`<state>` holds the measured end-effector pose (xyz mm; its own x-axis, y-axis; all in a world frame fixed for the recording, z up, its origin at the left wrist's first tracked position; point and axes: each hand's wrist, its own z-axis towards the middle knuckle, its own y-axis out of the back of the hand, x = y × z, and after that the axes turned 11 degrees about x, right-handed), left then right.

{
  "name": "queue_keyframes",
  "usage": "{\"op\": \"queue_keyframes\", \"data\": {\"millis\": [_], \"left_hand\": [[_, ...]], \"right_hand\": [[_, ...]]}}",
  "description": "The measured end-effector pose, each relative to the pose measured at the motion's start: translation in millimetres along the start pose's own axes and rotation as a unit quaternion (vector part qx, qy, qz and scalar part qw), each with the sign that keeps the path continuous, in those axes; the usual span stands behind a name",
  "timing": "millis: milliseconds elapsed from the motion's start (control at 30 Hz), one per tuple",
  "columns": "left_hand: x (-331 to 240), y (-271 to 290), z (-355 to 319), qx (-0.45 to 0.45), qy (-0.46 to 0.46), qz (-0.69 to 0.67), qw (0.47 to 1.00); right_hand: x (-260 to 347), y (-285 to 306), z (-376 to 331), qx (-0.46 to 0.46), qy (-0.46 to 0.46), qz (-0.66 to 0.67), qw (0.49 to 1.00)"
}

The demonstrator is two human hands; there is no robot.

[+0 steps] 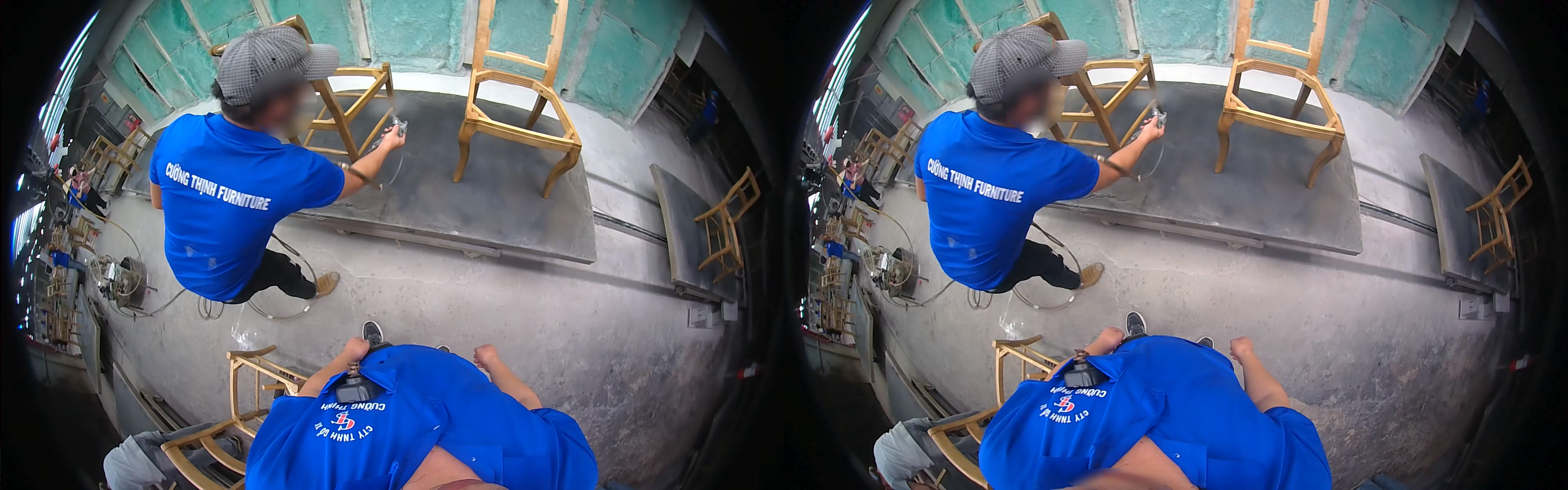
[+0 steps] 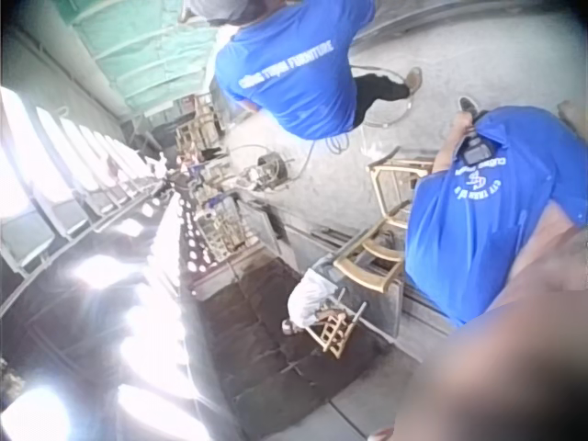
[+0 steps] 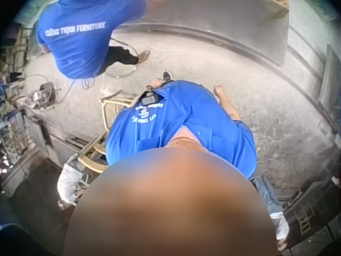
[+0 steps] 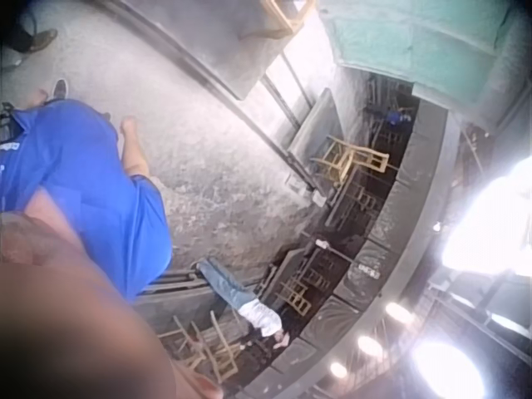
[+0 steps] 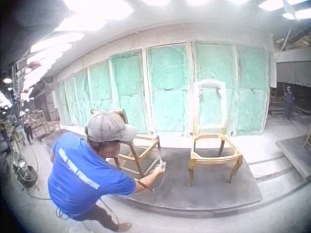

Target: The person walks through a furniture workshop, picks up a rag, puts on a glove, and then uses a spray gun to apply finish to a wooden chair frame. The person sprays multiple sides of the chair while moving around it.

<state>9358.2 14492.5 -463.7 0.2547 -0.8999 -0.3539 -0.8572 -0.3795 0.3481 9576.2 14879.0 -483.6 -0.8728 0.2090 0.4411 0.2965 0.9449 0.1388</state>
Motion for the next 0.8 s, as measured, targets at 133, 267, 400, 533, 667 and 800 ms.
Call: {"op": "queue_keyframes", "data": {"millis": [133, 267, 400, 533, 667, 800], "left_hand": [[-4.8, 7.0, -4.8, 0.024, -0.040, 0.092, 0.995], [-9.9, 12.7, -17.6, 0.055, -0.068, 0.178, 0.980], [-11.9, 8.3, -25.6, 0.049, 0.046, -0.005, 0.998], [0.7, -3.7, -19.0, 0.027, 0.033, 0.043, 0.998], [21.4, -6.9, -9.9, 0.066, 0.007, 0.048, 0.997], [39.8, 12.9, -19.6, 0.123, -0.042, 0.019, 0.991]], "right_hand": [[-3.0, -2.0, 5.0, 0.003, 0.002, 0.002, 1.000], [-6.1, -4.9, 6.4, -0.002, -0.006, -0.007, 1.000], [-4.7, -2.6, 9.4, 0.045, -0.003, -0.072, 0.996], [-2.2, 1.7, 12.6, 0.084, -0.009, -0.083, 0.993], [14.0, 5.3, 8.0, 0.071, -0.050, -0.084, 0.993], [38.0, -5.6, 4.1, 0.030, -0.049, -0.084, 0.995]]}}
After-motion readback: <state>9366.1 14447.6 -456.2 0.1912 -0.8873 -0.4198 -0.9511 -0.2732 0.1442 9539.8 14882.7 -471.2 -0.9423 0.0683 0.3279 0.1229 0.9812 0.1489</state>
